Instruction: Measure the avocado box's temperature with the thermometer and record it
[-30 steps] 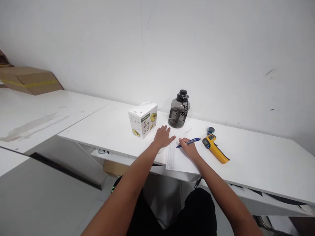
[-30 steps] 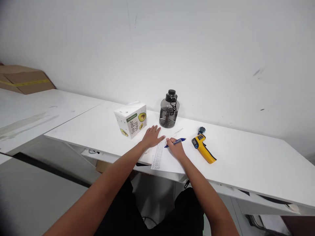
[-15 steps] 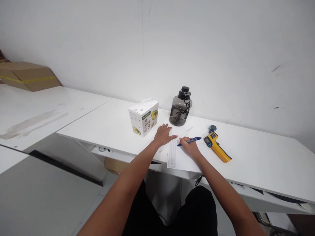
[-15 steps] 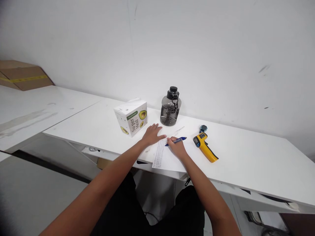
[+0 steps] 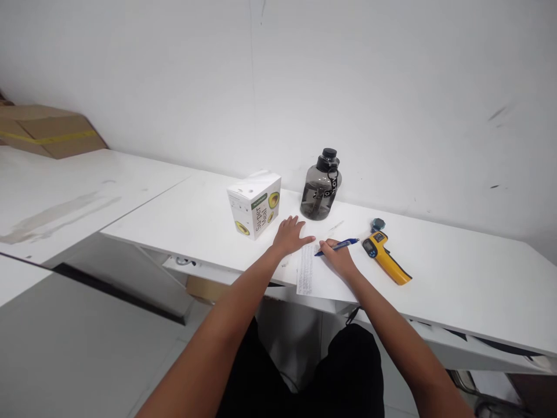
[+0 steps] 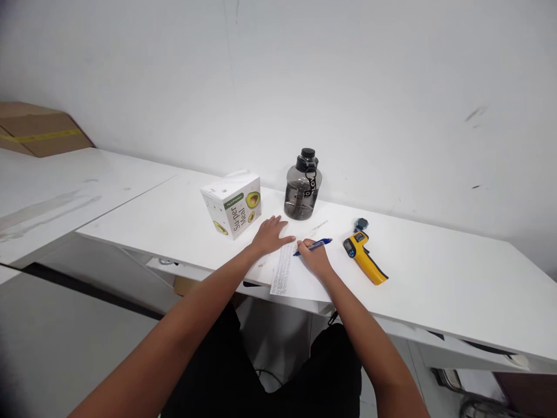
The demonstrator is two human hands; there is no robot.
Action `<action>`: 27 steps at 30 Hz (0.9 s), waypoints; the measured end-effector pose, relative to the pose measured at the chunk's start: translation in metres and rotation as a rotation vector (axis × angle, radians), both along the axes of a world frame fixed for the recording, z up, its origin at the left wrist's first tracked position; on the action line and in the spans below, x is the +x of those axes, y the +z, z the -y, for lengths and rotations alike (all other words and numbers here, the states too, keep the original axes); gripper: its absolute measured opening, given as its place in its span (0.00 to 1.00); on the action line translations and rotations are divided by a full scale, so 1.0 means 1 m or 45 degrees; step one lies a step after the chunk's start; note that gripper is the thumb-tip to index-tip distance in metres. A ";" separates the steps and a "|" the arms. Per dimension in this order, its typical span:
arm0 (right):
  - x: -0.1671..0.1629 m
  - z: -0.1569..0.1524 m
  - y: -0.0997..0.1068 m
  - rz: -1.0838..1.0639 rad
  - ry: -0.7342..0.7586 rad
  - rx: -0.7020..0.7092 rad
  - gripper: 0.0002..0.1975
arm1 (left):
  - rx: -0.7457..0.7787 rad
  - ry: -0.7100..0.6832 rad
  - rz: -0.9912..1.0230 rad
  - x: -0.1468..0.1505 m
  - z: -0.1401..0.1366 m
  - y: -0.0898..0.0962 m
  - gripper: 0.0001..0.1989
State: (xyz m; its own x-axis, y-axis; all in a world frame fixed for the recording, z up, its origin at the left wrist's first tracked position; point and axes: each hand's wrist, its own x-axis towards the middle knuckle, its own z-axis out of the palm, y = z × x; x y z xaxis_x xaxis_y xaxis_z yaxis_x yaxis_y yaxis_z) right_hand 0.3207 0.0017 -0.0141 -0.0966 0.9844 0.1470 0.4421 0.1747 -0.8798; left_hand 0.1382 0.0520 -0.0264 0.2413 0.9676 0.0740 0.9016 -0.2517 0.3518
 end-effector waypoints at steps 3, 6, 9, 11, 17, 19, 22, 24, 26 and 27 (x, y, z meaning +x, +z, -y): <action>0.000 0.001 0.001 -0.002 0.035 -0.019 0.16 | 0.000 -0.001 0.003 0.000 0.000 0.000 0.41; 0.000 0.001 0.002 -0.010 0.044 -0.041 0.16 | -0.002 -0.008 0.007 0.000 0.000 0.000 0.42; 0.001 0.000 0.000 -0.023 0.026 -0.024 0.16 | -0.001 -0.011 0.008 0.000 0.000 0.000 0.42; 0.002 -0.001 -0.003 -0.019 0.041 -0.013 0.16 | -0.002 -0.006 0.006 0.000 0.000 0.000 0.42; 0.002 -0.001 -0.004 -0.023 0.015 0.008 0.17 | 0.006 0.001 -0.002 0.000 0.000 0.000 0.40; 0.001 -0.001 -0.002 -0.021 0.009 0.007 0.17 | 0.002 0.002 -0.004 0.000 0.000 0.000 0.40; 0.000 0.000 0.000 -0.018 0.012 0.007 0.17 | 0.000 0.002 -0.008 0.000 0.001 0.001 0.41; 0.000 0.000 0.000 -0.015 -0.003 0.012 0.17 | -0.004 0.000 -0.004 0.000 0.001 0.002 0.42; 0.000 0.000 -0.001 -0.010 -0.007 0.015 0.17 | -0.007 -0.003 0.002 0.000 0.001 0.002 0.42; 0.000 0.000 -0.001 -0.009 -0.004 0.017 0.17 | -0.006 -0.004 0.003 0.000 0.001 0.002 0.41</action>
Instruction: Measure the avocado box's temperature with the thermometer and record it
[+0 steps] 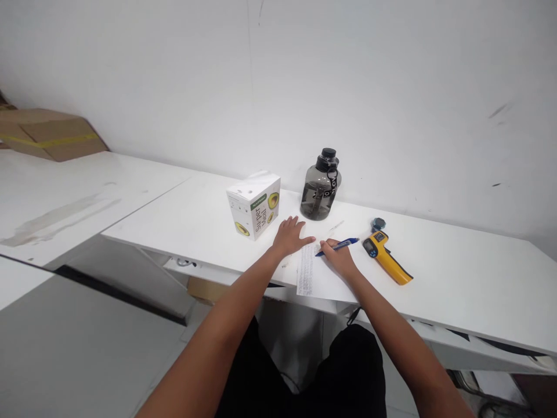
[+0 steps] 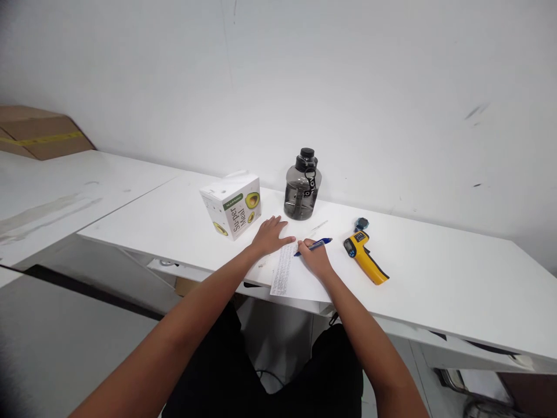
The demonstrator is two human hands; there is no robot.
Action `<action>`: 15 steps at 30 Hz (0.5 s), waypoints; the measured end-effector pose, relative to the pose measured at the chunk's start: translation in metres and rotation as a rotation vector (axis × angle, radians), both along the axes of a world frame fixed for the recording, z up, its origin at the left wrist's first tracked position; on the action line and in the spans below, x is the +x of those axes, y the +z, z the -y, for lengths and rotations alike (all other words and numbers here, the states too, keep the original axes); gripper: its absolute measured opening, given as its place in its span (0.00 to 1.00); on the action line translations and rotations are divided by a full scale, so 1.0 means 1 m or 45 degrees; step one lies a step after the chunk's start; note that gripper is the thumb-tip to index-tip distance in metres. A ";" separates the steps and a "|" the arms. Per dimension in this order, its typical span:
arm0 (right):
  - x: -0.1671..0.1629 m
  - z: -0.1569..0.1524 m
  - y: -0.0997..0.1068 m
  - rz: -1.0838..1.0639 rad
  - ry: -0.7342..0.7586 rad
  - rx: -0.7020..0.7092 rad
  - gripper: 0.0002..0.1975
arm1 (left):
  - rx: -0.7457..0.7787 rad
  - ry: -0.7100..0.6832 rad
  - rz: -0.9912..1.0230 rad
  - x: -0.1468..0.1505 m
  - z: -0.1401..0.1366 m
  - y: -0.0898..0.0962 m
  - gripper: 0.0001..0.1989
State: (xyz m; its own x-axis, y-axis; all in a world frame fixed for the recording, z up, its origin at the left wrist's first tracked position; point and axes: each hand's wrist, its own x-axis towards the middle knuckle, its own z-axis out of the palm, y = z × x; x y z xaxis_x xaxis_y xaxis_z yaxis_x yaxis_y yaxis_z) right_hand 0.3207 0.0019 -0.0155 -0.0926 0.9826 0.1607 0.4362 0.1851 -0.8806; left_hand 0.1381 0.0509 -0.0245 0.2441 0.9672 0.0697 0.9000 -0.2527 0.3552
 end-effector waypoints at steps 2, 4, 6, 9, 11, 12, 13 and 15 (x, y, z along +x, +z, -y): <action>0.000 0.000 0.000 0.000 0.018 -0.002 0.17 | 0.006 0.004 -0.003 0.000 0.000 0.000 0.41; 0.000 0.000 0.000 -0.001 0.024 -0.007 0.17 | 0.008 0.009 -0.007 0.000 -0.001 -0.001 0.41; 0.000 0.000 0.000 -0.005 0.014 -0.009 0.17 | 0.007 0.010 -0.008 0.000 -0.001 -0.001 0.41; 0.000 0.000 0.001 -0.021 -0.006 -0.007 0.17 | 0.006 0.005 -0.001 0.000 -0.001 -0.002 0.42; 0.001 0.000 0.001 -0.033 -0.008 -0.014 0.17 | 0.009 0.004 0.004 0.000 -0.001 -0.002 0.42; 0.001 0.000 0.001 -0.036 -0.004 -0.016 0.17 | 0.012 0.005 0.005 0.000 -0.001 -0.002 0.42; 0.001 0.000 0.001 -0.037 0.000 -0.017 0.17 | 0.014 0.004 0.005 0.000 -0.001 -0.002 0.42; 0.000 0.000 0.002 -0.026 0.000 -0.010 0.17 | 0.016 0.002 0.003 0.000 -0.001 -0.002 0.43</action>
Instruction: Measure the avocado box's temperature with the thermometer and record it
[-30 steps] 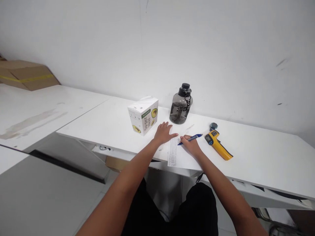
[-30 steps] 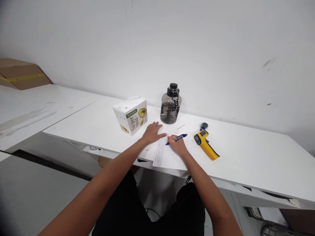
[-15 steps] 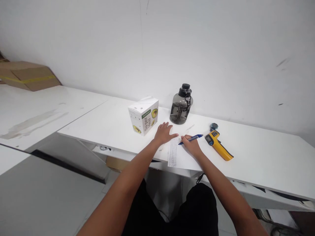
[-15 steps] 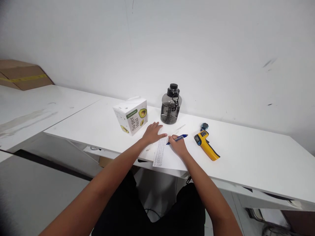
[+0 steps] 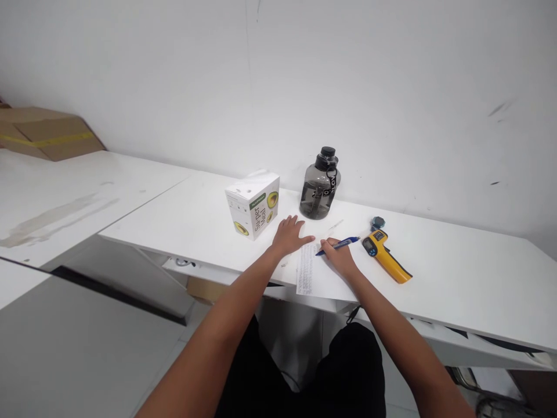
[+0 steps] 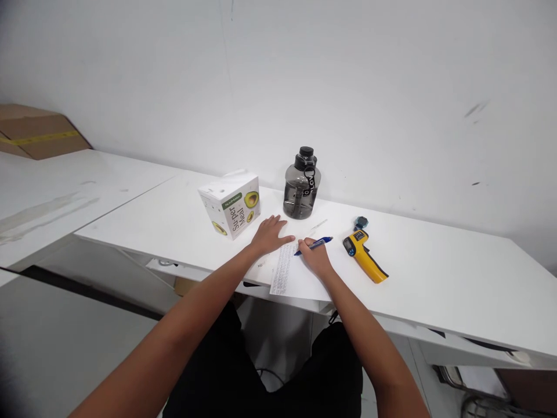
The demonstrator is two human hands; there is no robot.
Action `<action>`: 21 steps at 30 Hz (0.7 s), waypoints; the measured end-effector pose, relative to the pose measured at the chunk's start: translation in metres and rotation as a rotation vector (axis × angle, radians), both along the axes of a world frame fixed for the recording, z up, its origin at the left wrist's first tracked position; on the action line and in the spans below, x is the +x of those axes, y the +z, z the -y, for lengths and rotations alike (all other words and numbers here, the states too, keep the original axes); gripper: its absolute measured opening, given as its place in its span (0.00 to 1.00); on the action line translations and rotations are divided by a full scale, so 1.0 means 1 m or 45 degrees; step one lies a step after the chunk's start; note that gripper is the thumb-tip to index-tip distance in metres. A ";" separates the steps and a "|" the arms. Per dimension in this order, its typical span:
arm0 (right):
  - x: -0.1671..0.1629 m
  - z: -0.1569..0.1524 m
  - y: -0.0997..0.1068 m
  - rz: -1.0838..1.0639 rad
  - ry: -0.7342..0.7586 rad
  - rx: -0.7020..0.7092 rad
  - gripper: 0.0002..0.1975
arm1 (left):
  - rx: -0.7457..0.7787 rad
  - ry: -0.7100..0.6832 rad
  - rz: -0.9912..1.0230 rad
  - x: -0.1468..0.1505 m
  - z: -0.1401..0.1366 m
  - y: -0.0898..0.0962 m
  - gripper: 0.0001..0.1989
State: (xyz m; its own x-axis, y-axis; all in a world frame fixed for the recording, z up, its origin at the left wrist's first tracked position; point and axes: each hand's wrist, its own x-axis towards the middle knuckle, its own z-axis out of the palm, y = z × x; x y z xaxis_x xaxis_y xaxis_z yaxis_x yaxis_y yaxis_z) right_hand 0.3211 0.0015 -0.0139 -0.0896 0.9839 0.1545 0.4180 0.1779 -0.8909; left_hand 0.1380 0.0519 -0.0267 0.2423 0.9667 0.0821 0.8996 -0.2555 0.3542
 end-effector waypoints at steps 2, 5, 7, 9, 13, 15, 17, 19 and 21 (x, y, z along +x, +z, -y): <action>0.000 0.000 0.000 0.017 -0.015 0.002 0.17 | -0.002 -0.001 -0.004 0.000 0.000 0.000 0.43; -0.001 0.001 0.000 0.030 -0.031 0.006 0.17 | -0.002 0.007 -0.010 0.001 0.000 0.000 0.42; -0.001 0.001 0.000 0.028 -0.014 0.015 0.17 | -0.007 0.010 -0.009 0.000 0.000 0.001 0.42; 0.000 0.001 0.000 0.023 0.019 0.012 0.17 | -0.012 0.005 -0.005 0.000 0.000 0.001 0.42; 0.000 0.001 0.000 -0.007 0.040 -0.003 0.17 | -0.006 -0.005 -0.005 -0.001 0.000 0.000 0.43; 0.001 0.000 -0.001 -0.036 0.021 -0.001 0.17 | -0.012 -0.005 -0.005 -0.001 0.000 0.000 0.43; 0.001 -0.001 -0.002 -0.084 -0.014 -0.003 0.18 | -0.018 -0.005 -0.004 -0.001 0.000 0.000 0.43; 0.001 -0.002 -0.002 -0.136 -0.061 0.003 0.18 | -0.020 -0.004 -0.002 -0.001 -0.001 0.000 0.43; 0.001 -0.003 -0.003 -0.186 -0.116 0.031 0.19 | -0.019 -0.005 0.001 -0.001 -0.001 0.000 0.43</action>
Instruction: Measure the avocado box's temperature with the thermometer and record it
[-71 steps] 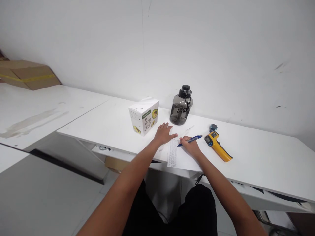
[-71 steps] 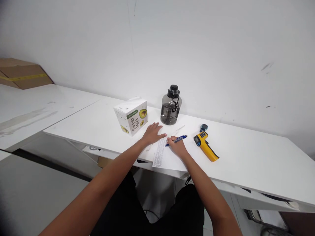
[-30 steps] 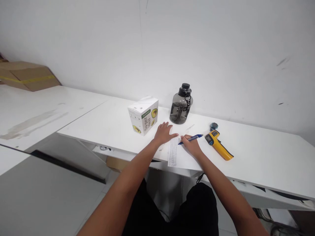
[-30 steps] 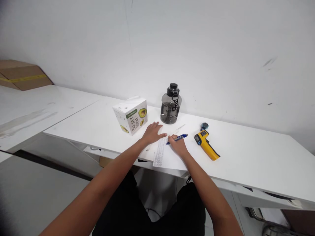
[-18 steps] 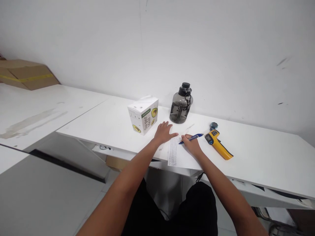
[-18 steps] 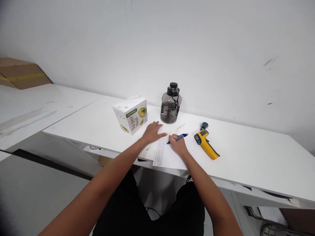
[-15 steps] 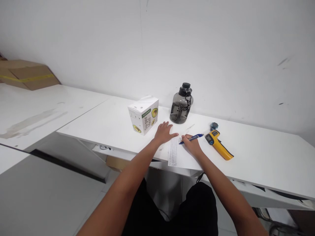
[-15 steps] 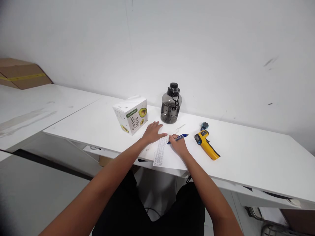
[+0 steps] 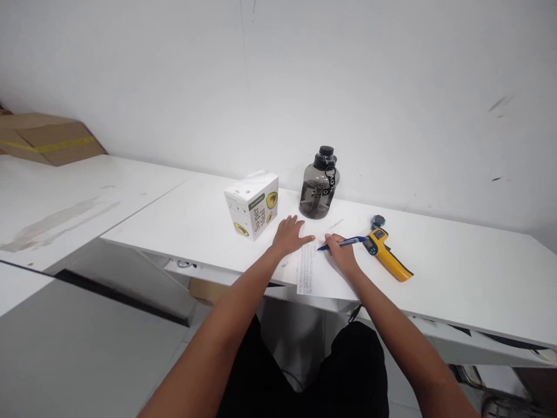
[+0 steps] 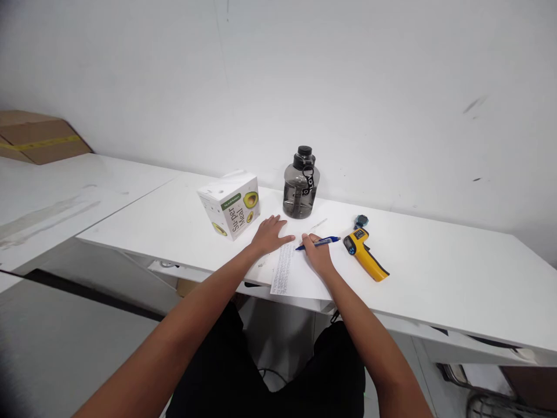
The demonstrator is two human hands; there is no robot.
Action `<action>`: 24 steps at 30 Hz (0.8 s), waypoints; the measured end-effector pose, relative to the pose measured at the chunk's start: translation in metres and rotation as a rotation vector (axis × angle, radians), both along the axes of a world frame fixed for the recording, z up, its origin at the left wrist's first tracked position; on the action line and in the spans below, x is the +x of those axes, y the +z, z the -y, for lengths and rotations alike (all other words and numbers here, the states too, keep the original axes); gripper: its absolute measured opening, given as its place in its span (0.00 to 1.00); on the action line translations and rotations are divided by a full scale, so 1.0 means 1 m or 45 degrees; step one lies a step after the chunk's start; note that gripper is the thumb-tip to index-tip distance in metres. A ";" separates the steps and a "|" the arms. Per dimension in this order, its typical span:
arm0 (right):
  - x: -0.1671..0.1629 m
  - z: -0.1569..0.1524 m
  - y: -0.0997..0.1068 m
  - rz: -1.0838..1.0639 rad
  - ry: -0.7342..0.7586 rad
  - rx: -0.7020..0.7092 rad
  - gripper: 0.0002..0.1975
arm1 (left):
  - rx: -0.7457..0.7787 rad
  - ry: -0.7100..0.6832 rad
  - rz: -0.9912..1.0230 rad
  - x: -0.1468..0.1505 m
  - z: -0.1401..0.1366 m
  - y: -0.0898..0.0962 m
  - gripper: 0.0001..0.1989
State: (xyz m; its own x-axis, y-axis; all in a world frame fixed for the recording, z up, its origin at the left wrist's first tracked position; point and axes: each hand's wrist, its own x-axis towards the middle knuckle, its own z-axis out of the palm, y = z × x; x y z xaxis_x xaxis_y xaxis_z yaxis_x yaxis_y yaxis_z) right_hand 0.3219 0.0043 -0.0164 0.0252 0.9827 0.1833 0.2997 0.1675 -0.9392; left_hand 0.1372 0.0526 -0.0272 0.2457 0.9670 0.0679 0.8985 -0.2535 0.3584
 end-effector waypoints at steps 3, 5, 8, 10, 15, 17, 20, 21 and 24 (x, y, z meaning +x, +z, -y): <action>0.000 0.000 0.001 -0.059 -0.074 0.038 0.23 | 0.000 0.002 0.010 0.000 0.000 0.000 0.43; 0.000 0.000 0.001 -0.084 -0.106 0.041 0.25 | -0.004 0.004 0.017 0.000 0.000 0.000 0.43; 0.000 0.001 0.001 -0.104 -0.116 0.042 0.26 | -0.007 0.001 0.020 0.000 0.001 0.001 0.43; 0.000 0.001 0.001 -0.119 -0.111 0.044 0.27 | -0.011 0.002 0.021 0.000 0.001 0.001 0.43; 0.000 0.000 -0.001 -0.127 -0.073 0.027 0.28 | -0.015 0.001 0.024 0.001 0.000 0.001 0.44; 0.000 -0.001 -0.002 -0.104 -0.063 0.015 0.28 | -0.014 0.004 0.020 0.001 0.000 0.000 0.43; 0.000 0.000 -0.002 -0.029 -0.097 -0.007 0.29 | -0.008 0.007 0.014 0.001 0.000 0.000 0.43; 0.000 0.001 -0.002 0.017 -0.113 -0.011 0.29 | -0.007 0.006 0.014 0.000 0.000 0.000 0.43; 0.002 0.001 -0.002 0.186 -0.123 0.107 0.25 | -0.001 0.003 0.017 0.000 0.000 -0.001 0.43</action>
State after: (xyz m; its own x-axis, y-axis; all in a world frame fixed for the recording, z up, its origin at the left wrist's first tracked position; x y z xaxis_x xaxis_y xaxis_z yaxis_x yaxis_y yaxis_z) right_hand 0.3240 0.0033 -0.0183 0.0861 0.9581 0.2730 0.4502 0.2070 -0.8686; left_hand 0.1373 0.0531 -0.0282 0.2422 0.9676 0.0708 0.8942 -0.2510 0.3708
